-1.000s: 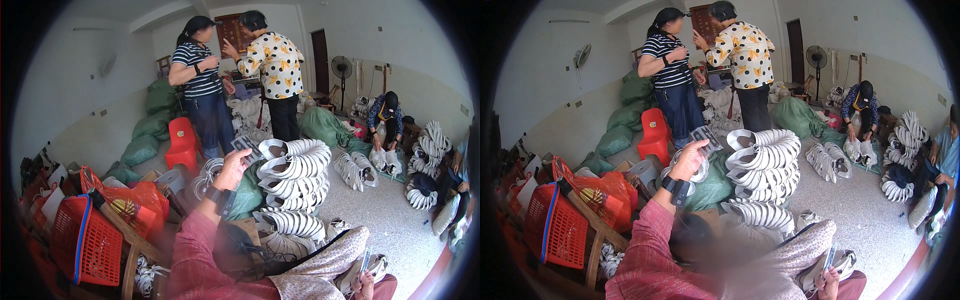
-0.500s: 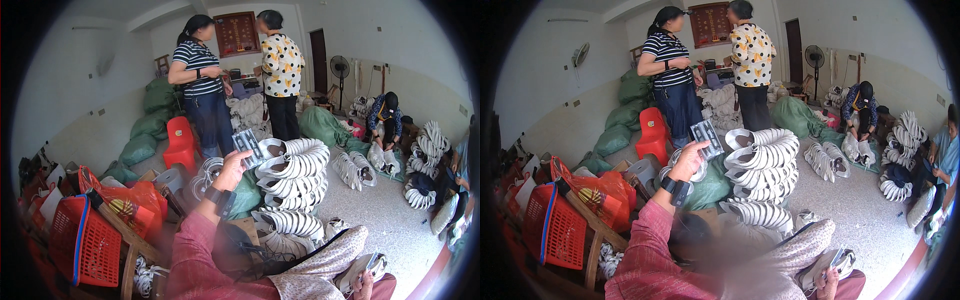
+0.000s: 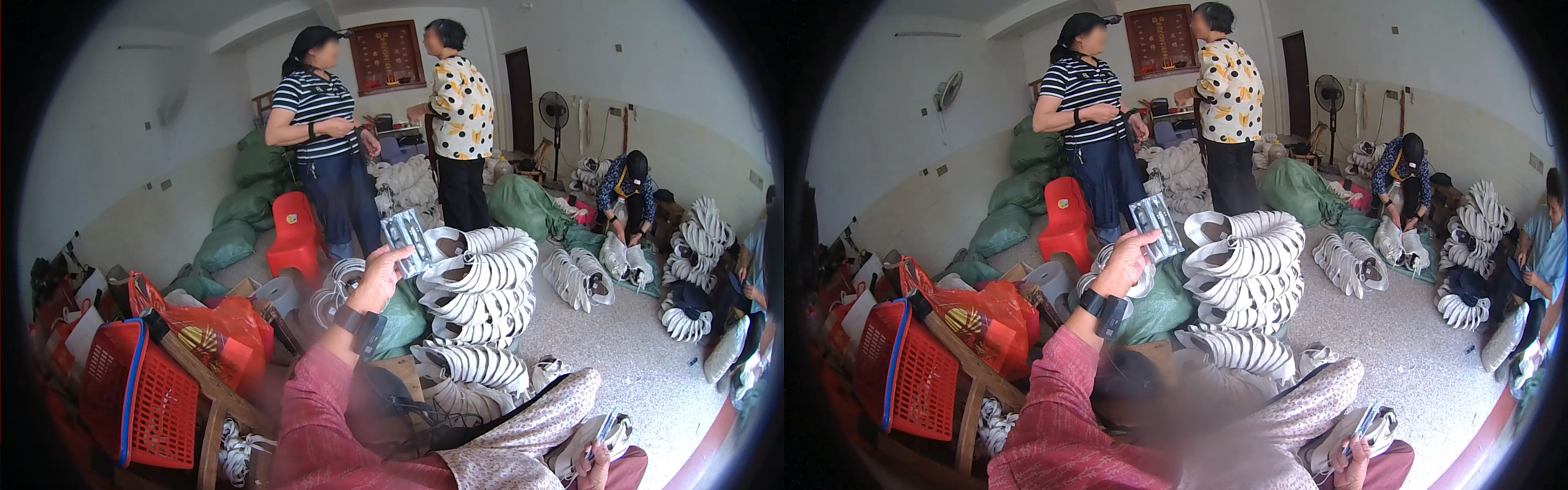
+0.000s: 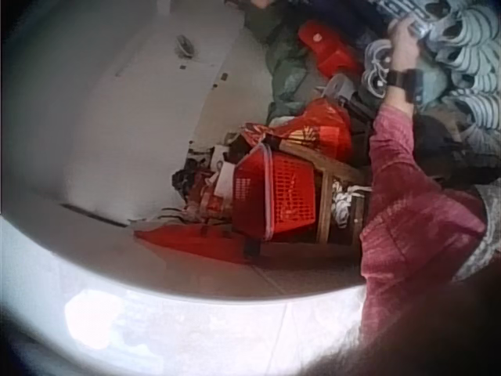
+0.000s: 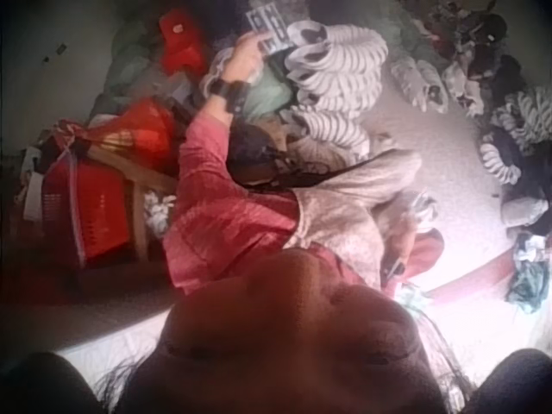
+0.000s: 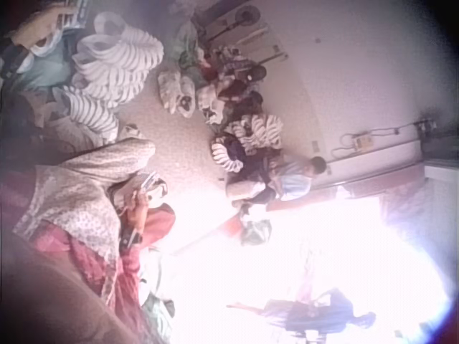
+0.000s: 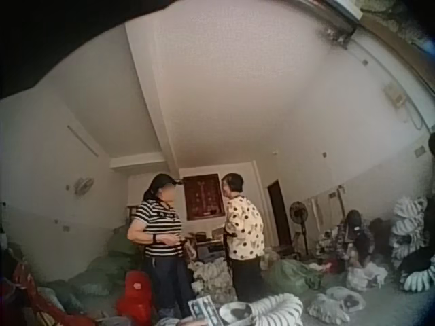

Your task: Insert laces and assemble shoe components for athletic footwear.

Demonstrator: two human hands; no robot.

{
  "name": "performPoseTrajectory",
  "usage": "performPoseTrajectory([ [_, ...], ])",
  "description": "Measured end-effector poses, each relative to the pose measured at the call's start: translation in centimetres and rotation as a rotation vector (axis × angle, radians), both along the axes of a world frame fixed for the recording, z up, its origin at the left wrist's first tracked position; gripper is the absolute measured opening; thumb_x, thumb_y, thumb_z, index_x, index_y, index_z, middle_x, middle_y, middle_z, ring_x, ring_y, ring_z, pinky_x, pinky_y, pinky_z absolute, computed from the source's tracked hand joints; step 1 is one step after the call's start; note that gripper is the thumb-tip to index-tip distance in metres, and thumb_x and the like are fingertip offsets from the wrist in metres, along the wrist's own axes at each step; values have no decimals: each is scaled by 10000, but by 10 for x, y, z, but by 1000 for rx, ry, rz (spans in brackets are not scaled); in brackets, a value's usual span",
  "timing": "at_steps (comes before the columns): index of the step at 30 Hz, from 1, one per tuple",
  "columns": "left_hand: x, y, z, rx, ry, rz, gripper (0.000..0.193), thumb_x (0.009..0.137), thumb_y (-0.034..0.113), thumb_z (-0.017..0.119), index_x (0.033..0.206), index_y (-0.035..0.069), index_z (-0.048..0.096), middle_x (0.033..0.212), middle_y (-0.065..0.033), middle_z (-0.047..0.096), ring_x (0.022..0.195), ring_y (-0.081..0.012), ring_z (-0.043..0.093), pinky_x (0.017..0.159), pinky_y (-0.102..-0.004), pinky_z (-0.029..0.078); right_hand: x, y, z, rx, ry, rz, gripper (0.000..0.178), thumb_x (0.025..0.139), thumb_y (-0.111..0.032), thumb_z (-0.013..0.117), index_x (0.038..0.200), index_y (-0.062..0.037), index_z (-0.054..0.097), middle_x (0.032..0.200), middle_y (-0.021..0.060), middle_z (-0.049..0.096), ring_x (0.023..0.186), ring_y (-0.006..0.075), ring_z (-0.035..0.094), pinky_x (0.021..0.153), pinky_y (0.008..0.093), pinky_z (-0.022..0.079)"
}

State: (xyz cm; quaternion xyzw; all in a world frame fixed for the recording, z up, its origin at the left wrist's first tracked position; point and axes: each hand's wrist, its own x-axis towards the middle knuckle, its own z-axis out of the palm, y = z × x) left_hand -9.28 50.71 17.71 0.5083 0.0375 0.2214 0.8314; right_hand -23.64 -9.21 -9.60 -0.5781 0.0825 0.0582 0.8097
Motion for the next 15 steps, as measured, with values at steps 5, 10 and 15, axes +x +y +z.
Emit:
performPoseTrajectory([
  [5,0,0,1,27,-12,13,204,842,39,712,1042,37,670,952,-51,707,827,-153,687,753,-297,570,-2,0,-2,84,46,-36,329,1026,-221,462,1301,-51,528,1154,43,572,1046,156,540,902,282,473],
  [10,0,12,6,25,-83,12,160,880,55,680,1037,46,651,938,-38,700,822,-143,685,751,-295,568,-1,6,7,-103,-40,-9,356,1002,-243,513,1297,-44,531,1130,54,587,1031,185,555,862,291,483],
  [15,0,18,15,16,-149,65,134,897,77,670,1026,64,638,919,-24,695,803,-139,680,724,-278,551,-1,-12,-9,-653,-418,87,388,983,-218,499,1287,20,542,1269,188,581,1193,327,536,1010,407,430],
])
